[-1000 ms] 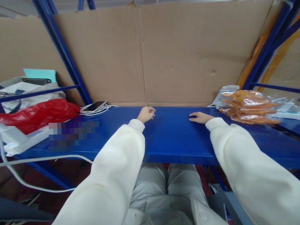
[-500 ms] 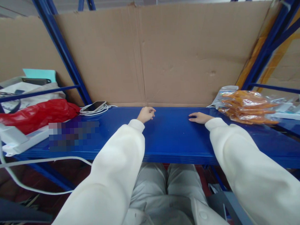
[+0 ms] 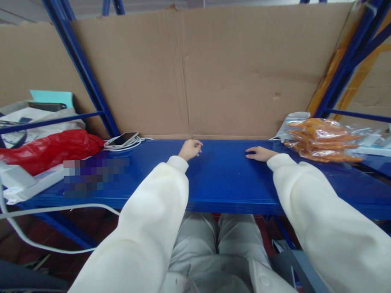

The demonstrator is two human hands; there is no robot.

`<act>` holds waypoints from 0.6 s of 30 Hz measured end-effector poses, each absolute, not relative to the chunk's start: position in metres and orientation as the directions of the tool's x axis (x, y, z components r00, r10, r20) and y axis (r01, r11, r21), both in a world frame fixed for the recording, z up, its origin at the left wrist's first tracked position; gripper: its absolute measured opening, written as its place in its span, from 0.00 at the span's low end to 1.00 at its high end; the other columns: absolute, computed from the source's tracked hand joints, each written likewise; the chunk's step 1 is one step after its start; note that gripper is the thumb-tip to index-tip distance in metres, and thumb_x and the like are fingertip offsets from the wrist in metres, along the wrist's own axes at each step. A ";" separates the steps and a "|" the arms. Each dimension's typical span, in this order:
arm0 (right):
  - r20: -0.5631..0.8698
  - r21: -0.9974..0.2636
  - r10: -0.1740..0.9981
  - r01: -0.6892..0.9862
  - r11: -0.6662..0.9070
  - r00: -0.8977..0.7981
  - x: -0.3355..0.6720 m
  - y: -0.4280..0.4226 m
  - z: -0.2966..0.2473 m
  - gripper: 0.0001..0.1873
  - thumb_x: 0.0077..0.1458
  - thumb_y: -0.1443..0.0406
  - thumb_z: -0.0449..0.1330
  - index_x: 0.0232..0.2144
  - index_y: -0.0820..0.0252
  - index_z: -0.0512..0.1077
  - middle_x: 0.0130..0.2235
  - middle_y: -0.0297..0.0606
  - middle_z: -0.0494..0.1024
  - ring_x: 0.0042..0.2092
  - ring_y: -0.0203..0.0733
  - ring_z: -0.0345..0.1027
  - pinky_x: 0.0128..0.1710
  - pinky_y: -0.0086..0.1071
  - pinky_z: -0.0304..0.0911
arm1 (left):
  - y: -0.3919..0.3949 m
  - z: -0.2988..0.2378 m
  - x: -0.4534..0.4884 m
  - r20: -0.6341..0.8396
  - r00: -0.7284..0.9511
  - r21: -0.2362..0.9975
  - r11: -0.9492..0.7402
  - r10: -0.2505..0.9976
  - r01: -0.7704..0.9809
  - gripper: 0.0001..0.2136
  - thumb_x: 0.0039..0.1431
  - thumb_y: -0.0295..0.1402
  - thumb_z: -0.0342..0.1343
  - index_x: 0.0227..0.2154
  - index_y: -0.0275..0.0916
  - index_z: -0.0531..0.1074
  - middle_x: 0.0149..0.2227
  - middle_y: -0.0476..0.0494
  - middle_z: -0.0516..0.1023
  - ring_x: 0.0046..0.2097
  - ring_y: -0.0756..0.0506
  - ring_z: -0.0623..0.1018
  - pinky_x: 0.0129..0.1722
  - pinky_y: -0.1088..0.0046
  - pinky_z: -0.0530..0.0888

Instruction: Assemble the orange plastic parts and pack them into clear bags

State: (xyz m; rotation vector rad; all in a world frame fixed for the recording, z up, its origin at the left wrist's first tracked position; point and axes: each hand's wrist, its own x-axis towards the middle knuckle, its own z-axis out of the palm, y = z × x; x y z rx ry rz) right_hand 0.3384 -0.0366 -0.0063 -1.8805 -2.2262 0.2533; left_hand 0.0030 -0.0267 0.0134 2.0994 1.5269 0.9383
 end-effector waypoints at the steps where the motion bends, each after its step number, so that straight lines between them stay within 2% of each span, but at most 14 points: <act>1: 0.060 -0.272 0.985 0.946 0.174 -0.164 0.339 -0.036 -0.007 0.28 0.61 0.58 0.58 0.60 0.62 0.75 0.62 0.45 0.75 0.64 0.55 0.68 0.68 0.44 0.58 | -0.027 0.014 0.003 0.291 0.186 0.647 -0.336 0.939 0.684 0.12 0.65 0.23 0.51 0.44 0.31 0.80 0.31 0.42 0.84 0.24 0.53 0.78 0.28 0.80 0.75; 5: 0.083 -0.275 0.981 0.942 0.191 -0.174 0.342 -0.034 -0.009 0.26 0.61 0.56 0.59 0.58 0.58 0.77 0.60 0.43 0.77 0.63 0.55 0.69 0.67 0.46 0.60 | -0.028 0.014 0.004 0.286 0.184 0.653 -0.332 0.940 0.681 0.12 0.65 0.22 0.52 0.44 0.31 0.80 0.31 0.42 0.83 0.24 0.53 0.77 0.27 0.81 0.74; 10: 0.086 -0.281 0.982 0.942 0.185 -0.167 0.341 -0.036 -0.008 0.26 0.60 0.57 0.59 0.57 0.60 0.78 0.60 0.45 0.77 0.63 0.56 0.70 0.67 0.46 0.61 | -0.026 0.013 0.003 0.287 0.184 0.652 -0.333 0.940 0.681 0.12 0.65 0.23 0.51 0.43 0.31 0.80 0.31 0.42 0.83 0.24 0.53 0.78 0.28 0.80 0.74; 18: 0.109 -0.289 0.979 0.937 0.195 -0.170 0.340 -0.036 -0.007 0.23 0.59 0.57 0.61 0.54 0.57 0.80 0.57 0.43 0.80 0.62 0.56 0.71 0.66 0.46 0.63 | -0.025 0.012 0.003 0.292 0.186 0.651 -0.338 0.938 0.680 0.12 0.65 0.23 0.52 0.43 0.31 0.80 0.31 0.42 0.83 0.24 0.53 0.78 0.29 0.79 0.75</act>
